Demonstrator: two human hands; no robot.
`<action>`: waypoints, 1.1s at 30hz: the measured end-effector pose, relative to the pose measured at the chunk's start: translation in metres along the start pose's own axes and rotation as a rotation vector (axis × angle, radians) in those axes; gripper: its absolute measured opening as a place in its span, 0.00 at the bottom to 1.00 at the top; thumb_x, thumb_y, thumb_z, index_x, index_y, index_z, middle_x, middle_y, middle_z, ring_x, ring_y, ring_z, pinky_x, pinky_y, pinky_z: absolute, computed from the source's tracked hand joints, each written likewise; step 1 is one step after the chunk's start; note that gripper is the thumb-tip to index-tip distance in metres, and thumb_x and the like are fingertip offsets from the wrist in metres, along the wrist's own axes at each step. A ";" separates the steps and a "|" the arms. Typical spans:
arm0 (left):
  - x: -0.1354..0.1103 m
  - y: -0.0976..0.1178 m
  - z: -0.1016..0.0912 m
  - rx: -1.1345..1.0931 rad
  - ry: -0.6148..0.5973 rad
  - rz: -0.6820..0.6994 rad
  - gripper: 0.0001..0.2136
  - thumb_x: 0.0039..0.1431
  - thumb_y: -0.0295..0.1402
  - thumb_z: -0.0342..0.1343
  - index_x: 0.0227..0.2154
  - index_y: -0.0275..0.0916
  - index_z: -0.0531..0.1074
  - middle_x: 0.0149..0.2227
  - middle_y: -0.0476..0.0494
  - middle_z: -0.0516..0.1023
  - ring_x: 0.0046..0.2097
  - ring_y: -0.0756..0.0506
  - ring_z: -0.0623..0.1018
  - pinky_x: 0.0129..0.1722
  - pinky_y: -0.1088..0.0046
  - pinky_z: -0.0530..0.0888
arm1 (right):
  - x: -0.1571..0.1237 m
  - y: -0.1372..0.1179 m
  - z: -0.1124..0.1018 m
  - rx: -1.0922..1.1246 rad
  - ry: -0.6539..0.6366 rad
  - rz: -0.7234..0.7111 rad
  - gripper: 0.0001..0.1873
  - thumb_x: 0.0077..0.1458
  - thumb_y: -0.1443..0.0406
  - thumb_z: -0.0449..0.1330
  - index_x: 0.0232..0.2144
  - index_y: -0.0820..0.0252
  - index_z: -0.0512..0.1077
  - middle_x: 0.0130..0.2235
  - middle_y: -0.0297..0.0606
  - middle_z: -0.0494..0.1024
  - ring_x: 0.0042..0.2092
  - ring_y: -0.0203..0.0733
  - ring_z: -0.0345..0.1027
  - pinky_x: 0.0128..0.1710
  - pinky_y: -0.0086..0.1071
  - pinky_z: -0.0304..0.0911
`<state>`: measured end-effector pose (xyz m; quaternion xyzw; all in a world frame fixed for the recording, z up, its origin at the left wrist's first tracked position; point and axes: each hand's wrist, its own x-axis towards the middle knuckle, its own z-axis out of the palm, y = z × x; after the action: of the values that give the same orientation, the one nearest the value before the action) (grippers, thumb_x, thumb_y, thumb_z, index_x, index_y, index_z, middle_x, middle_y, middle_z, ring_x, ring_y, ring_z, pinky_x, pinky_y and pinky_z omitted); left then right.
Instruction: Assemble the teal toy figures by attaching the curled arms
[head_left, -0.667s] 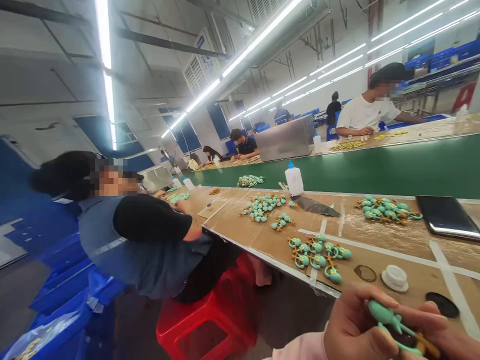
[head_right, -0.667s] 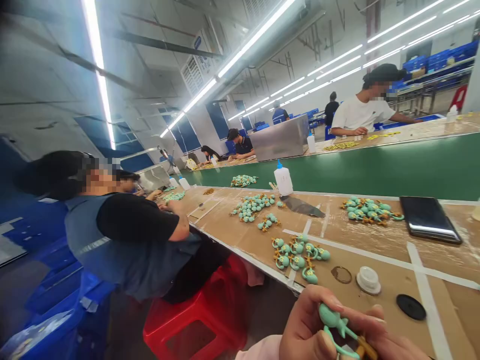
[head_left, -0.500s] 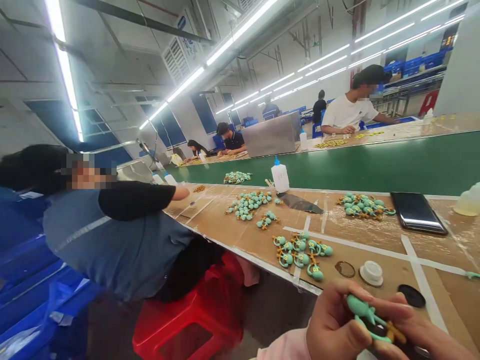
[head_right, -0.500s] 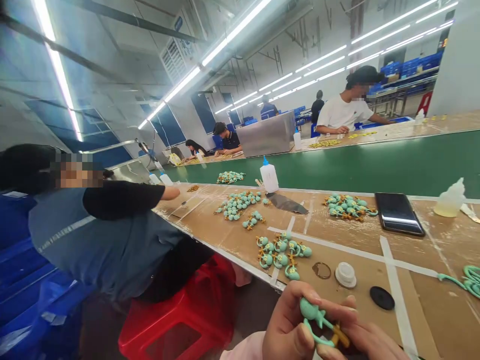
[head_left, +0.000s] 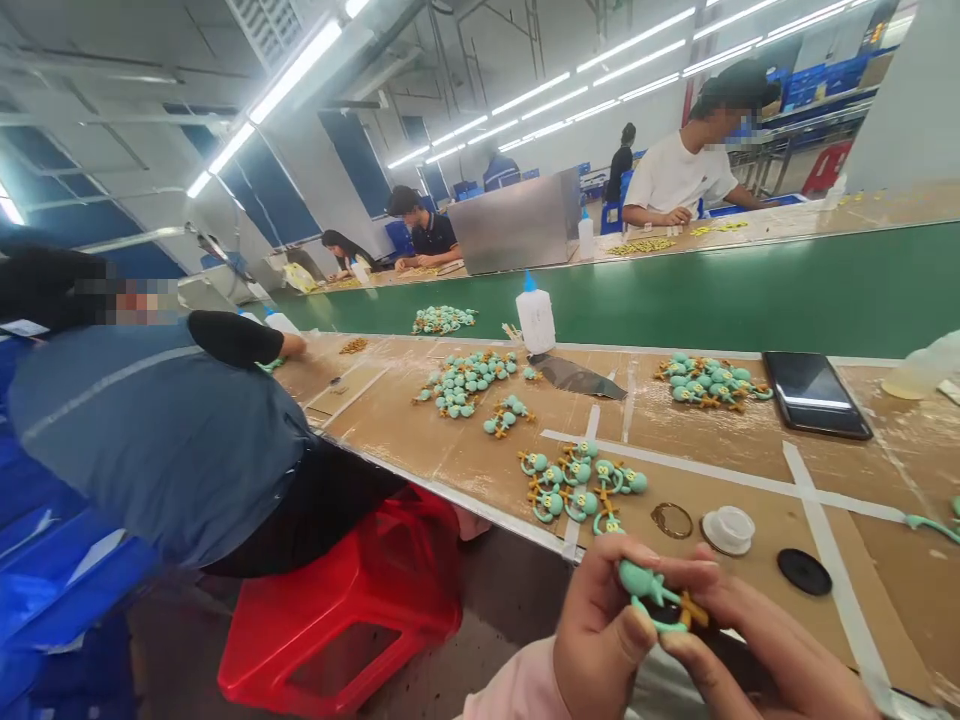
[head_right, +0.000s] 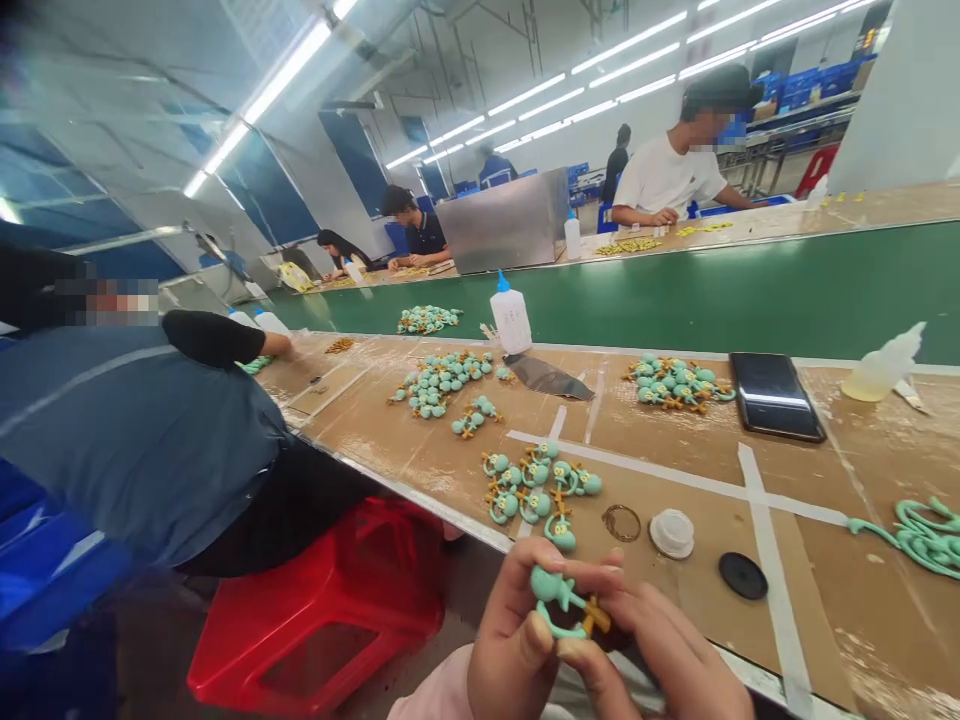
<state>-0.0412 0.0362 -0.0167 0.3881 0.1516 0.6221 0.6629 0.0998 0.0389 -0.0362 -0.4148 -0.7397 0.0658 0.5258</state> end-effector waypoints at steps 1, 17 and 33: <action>0.000 0.002 -0.002 0.018 0.008 -0.008 0.15 0.59 0.41 0.60 0.45 0.42 0.68 0.48 0.37 0.81 0.56 0.38 0.75 0.54 0.56 0.70 | 0.006 -0.005 0.001 0.030 0.007 0.007 0.13 0.55 0.58 0.64 0.40 0.59 0.74 0.40 0.42 0.82 0.38 0.43 0.79 0.35 0.23 0.74; 0.018 0.004 -0.030 0.021 -0.122 -0.047 0.12 0.64 0.37 0.54 0.50 0.47 0.69 0.52 0.39 0.79 0.60 0.39 0.72 0.54 0.61 0.73 | 0.034 -0.033 0.015 0.250 0.082 0.311 0.06 0.52 0.66 0.67 0.33 0.60 0.73 0.29 0.35 0.75 0.30 0.35 0.68 0.30 0.26 0.64; -0.025 0.000 -0.052 0.000 0.029 -0.087 0.13 0.63 0.40 0.54 0.50 0.49 0.68 0.53 0.39 0.78 0.62 0.38 0.68 0.60 0.49 0.63 | 0.005 -0.038 0.039 0.192 -0.020 0.258 0.05 0.56 0.65 0.64 0.36 0.57 0.72 0.35 0.36 0.78 0.36 0.35 0.74 0.36 0.22 0.69</action>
<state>-0.0816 0.0294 -0.0574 0.3719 0.1779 0.5984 0.6870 0.0461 0.0309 -0.0288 -0.4536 -0.6758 0.2070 0.5429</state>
